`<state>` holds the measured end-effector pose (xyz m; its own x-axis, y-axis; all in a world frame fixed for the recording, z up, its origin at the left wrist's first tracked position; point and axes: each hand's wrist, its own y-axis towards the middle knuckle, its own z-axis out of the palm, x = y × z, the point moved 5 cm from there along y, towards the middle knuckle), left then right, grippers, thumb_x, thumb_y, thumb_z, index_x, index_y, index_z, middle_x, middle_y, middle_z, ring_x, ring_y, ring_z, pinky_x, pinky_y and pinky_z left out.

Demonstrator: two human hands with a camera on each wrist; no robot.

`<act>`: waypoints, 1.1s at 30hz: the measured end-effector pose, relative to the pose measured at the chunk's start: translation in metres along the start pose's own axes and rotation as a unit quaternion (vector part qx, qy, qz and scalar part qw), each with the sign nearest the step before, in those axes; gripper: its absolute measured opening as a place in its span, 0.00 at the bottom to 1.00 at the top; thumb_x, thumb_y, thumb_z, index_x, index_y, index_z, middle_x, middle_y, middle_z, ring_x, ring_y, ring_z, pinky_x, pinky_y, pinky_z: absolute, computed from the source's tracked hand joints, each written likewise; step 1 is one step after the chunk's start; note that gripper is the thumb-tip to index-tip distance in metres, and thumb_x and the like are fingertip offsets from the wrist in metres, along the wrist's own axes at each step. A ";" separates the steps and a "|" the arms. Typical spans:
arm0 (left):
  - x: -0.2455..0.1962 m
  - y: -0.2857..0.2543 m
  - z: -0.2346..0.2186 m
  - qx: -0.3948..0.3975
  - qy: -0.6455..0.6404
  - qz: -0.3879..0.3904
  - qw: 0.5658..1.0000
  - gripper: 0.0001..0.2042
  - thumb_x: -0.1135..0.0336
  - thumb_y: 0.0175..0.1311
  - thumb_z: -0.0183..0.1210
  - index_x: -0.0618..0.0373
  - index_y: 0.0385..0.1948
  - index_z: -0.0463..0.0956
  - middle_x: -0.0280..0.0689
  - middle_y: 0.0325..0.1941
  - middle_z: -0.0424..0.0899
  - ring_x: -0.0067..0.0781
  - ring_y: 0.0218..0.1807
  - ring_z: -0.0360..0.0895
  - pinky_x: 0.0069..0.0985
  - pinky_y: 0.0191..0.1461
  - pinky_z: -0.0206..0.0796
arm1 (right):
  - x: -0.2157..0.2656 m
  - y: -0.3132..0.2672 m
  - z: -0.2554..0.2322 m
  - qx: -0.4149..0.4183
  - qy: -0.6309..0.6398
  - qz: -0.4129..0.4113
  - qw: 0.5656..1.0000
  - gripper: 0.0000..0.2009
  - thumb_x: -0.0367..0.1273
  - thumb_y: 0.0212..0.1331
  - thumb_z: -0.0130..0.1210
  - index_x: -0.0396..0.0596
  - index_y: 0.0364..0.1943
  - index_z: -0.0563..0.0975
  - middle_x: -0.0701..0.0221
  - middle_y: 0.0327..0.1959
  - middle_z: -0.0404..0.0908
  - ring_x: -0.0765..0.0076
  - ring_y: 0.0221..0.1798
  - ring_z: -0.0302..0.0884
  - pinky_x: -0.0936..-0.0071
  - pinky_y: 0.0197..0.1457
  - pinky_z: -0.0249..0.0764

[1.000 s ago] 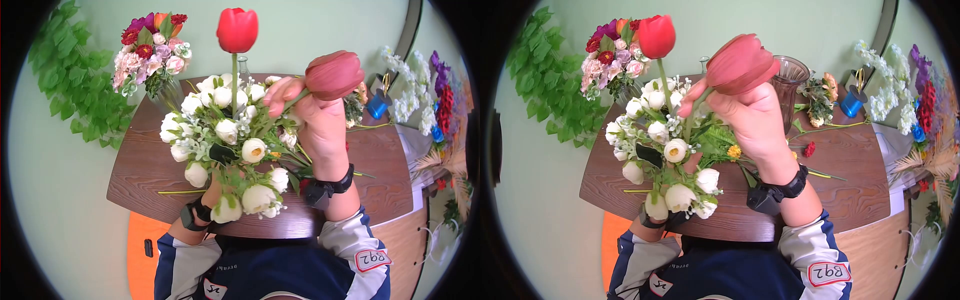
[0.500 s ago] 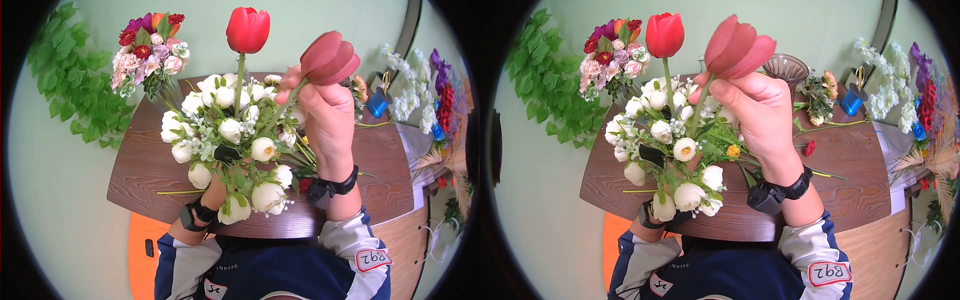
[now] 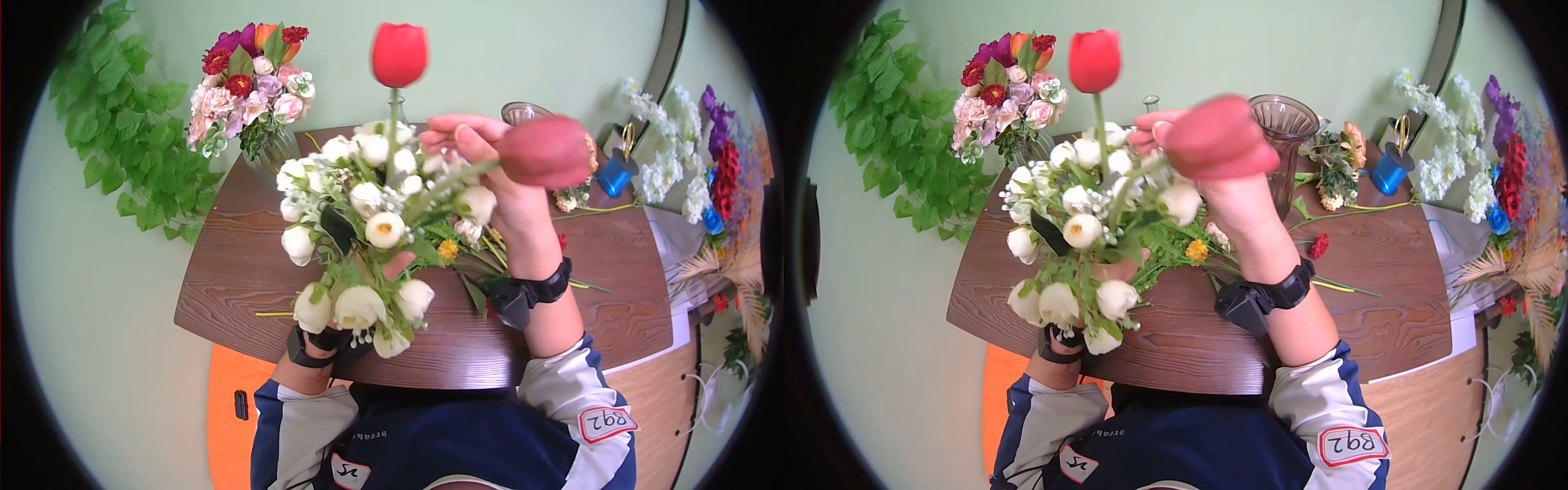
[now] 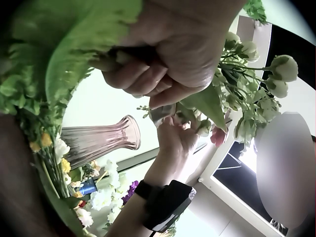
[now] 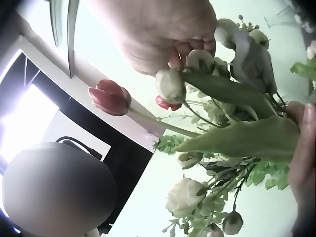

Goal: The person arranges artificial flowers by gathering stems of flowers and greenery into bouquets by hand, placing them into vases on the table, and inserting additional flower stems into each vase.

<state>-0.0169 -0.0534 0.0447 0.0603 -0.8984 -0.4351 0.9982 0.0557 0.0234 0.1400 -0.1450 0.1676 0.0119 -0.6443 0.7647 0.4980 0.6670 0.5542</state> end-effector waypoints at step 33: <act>0.012 0.013 -0.016 -0.122 0.607 0.043 0.784 0.21 0.66 0.51 0.59 0.59 0.48 0.67 0.39 0.44 0.77 0.33 0.46 0.74 0.31 0.51 0.66 | 0.027 -0.006 -0.012 -0.002 -0.068 0.039 0.997 0.09 0.30 0.58 0.55 0.36 0.37 0.79 0.64 0.31 0.81 0.72 0.33 0.79 0.78 0.37 0.74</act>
<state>-0.0034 -0.0565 0.0252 -0.0676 0.1827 -0.9808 0.9511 0.3088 -0.0080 0.1475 -0.1708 0.1804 -0.0672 -0.5339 0.8429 0.5040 0.7110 0.4905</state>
